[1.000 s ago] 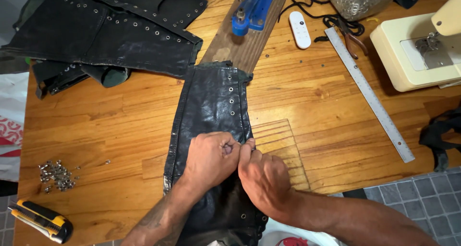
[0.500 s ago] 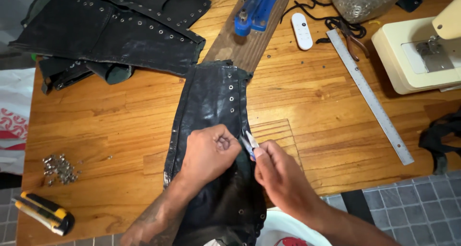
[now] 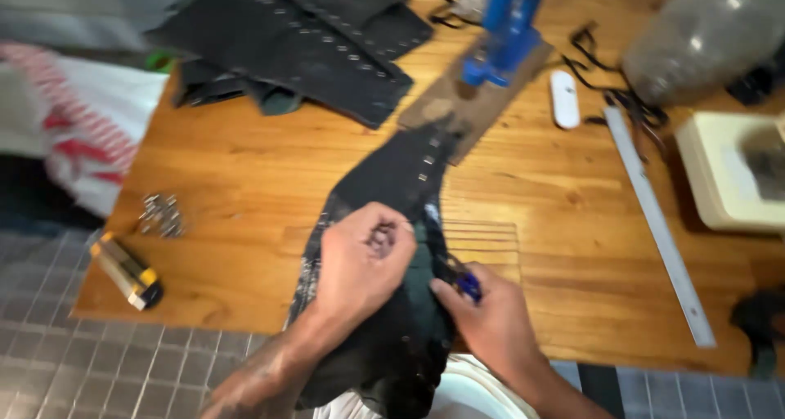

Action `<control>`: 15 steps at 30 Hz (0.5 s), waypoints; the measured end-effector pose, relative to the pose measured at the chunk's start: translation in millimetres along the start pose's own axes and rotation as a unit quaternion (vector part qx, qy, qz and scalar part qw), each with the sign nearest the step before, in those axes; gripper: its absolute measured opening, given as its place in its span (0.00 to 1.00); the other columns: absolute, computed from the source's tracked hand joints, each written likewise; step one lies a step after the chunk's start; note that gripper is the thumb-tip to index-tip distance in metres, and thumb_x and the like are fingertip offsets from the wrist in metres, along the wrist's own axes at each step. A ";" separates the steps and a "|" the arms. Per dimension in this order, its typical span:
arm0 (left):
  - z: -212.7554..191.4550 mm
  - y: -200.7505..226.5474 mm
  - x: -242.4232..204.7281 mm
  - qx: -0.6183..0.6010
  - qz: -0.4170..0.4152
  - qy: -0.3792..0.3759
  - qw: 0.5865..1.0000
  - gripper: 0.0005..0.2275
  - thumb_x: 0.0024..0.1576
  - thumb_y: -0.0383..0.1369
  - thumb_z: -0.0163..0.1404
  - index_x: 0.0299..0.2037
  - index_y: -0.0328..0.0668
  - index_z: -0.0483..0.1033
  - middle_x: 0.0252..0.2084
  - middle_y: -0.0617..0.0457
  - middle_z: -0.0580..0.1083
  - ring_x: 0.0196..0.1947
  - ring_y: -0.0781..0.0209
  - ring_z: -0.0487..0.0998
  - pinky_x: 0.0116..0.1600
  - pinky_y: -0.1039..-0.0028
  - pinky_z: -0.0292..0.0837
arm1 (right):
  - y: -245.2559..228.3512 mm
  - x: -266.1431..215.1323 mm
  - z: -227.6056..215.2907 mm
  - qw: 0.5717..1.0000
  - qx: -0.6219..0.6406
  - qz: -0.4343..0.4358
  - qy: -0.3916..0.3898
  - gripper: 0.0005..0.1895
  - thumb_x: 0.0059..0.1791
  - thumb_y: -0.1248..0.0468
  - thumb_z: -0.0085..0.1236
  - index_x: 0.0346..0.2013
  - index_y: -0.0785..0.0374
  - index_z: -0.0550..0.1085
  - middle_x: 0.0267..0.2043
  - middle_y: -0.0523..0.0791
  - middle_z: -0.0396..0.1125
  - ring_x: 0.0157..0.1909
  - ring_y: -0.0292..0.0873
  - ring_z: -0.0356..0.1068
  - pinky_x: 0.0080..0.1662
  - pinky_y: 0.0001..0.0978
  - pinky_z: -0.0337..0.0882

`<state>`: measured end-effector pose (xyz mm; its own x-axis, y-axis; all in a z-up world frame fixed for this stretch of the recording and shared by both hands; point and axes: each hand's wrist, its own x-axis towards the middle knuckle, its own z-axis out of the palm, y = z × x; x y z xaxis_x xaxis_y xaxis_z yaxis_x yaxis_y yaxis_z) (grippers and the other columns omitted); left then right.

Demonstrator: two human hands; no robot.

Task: Assembling and inspecting leather garment components on a workshop table

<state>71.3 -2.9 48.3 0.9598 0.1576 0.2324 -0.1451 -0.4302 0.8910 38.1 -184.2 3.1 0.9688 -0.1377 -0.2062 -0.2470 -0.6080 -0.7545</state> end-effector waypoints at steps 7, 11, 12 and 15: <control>-47.4 56.6 -1.9 0.041 0.015 -0.114 0.993 0.05 0.57 0.38 0.57 0.31 0.51 0.78 0.21 0.65 0.73 0.21 0.75 0.67 0.29 0.77 0.66 | -16.1 -5.2 -56.5 0.984 -0.046 -0.147 0.090 0.09 0.44 0.57 0.68 0.32 0.55 0.78 0.19 0.39 0.64 0.23 0.34 0.58 0.29 0.31 0.62; -70.8 101.2 -10.4 0.011 -0.015 -0.156 0.988 0.07 0.52 0.37 0.65 0.30 0.49 0.79 0.23 0.67 0.75 0.22 0.80 0.68 0.27 0.85 0.66 | -38.8 -25.6 -104.4 0.945 -0.100 -0.253 0.180 0.14 0.48 0.65 0.67 0.46 0.65 0.78 0.37 0.47 0.74 0.35 0.42 0.72 0.44 0.34 0.71; -74.6 107.8 -12.2 0.023 0.008 -0.146 0.989 0.06 0.52 0.35 0.63 0.27 0.50 0.78 0.22 0.67 0.74 0.22 0.80 0.68 0.27 0.85 0.66 | -42.4 -28.4 -114.8 0.952 -0.129 -0.211 0.182 0.16 0.47 0.64 0.66 0.47 0.67 0.78 0.36 0.49 0.73 0.34 0.45 0.72 0.41 0.36 0.70; -65.9 98.5 -19.3 0.114 0.080 -0.074 0.987 0.06 0.47 0.33 0.58 0.26 0.51 0.72 0.22 0.63 0.73 0.23 0.67 0.71 0.28 0.73 0.65 | -30.0 -34.0 -125.4 0.957 -0.117 -0.178 0.197 0.17 0.51 0.65 0.65 0.50 0.71 0.73 0.37 0.49 0.68 0.37 0.45 0.68 0.42 0.34 0.66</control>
<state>22.6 10.3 157.2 0.9560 -0.0526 0.2887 -0.2559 -0.6311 0.7323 15.2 -259.4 110.9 0.9351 -0.1444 0.3238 0.0682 -0.8230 -0.5639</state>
